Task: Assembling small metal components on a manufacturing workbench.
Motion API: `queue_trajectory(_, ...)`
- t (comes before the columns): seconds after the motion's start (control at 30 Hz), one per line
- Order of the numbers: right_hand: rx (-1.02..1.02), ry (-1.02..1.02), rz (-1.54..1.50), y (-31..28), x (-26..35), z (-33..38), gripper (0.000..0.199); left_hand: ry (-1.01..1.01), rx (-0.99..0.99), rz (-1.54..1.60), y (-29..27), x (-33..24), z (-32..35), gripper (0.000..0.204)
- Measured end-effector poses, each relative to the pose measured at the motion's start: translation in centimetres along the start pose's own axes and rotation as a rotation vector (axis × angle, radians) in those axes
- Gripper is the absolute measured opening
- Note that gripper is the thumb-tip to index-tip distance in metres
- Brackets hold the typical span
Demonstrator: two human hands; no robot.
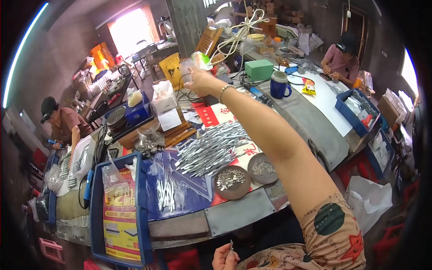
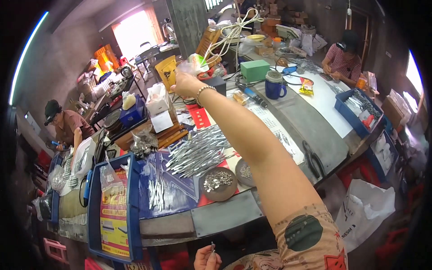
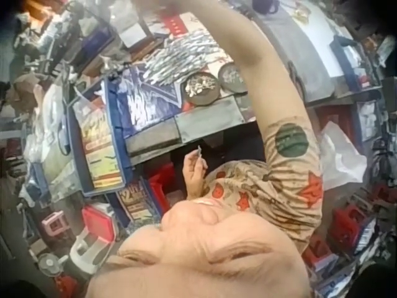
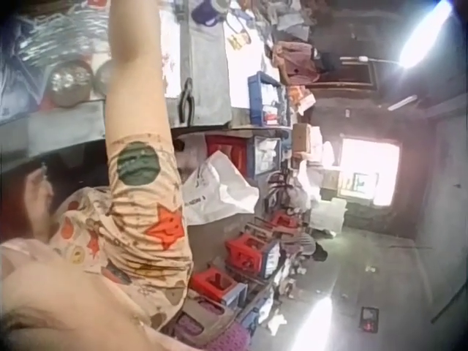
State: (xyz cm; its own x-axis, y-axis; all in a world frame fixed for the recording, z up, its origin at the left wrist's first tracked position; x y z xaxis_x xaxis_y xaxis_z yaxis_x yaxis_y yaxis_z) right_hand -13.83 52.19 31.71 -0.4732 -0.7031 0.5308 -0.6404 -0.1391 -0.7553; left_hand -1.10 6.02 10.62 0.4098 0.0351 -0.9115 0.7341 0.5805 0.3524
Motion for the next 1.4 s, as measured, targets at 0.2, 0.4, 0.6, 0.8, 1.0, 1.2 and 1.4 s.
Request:
queue_trajectory(0.2, -0.026, -0.072, 0.022, -0.6, -1.7, 0.2, 0.063, -0.015, 0.016, 0.040, 0.2, 0.3, -0.9, 0.023)
queue_trajectory(0.4, 0.392, -0.095, -0.230, 1.2, 2.4, 17.0, 0.050, 0.011, 0.082, 0.086, 1.6, 0.8, -0.7, 0.023)
queue_trajectory(0.6, 0.975, -0.151, -0.473, 0.1, 5.3, 37.8, 0.030, 0.015, 0.107, 0.083, 3.4, 0.3, -0.2, 0.023)
queue_trajectory(0.8, 0.683, -0.118, -0.725, 1.0, 3.9, 42.8, 0.024, -0.016, 0.030, 0.053, 5.4, -1.4, 0.0, 0.021)
queue_trajectory(1.0, 0.100, -0.178, -0.361, -2.8, -1.4, 26.5, 0.031, 0.053, 0.098, 0.030, 5.6, -2.0, 1.4, 0.022)
queue_trajectory(1.2, -0.188, -0.049, -0.066, -4.5, -8.7, 7.7, 0.050, 0.024, 0.064, 0.084, 5.1, -0.7, 1.6, 0.022)
queue_trajectory(1.4, -0.173, 0.100, -0.055, -4.5, -10.3, 1.3, 0.067, -0.037, 0.015, 0.069, 4.7, -1.2, 0.5, 0.022)
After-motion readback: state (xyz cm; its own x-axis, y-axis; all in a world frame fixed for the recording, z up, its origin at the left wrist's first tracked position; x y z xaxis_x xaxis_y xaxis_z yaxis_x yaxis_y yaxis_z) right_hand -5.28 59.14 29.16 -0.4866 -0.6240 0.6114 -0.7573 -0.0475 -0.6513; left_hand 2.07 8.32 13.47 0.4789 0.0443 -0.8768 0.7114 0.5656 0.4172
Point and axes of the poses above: each hand's wrist, its own z-axis away from the middle knuckle, its own y-axis out of the palm, x = y × z, the point moved 8 cm from there along -z, towards the middle knuckle, and after that the axes turned 4 degrees about -x, right-handed, at the moved point
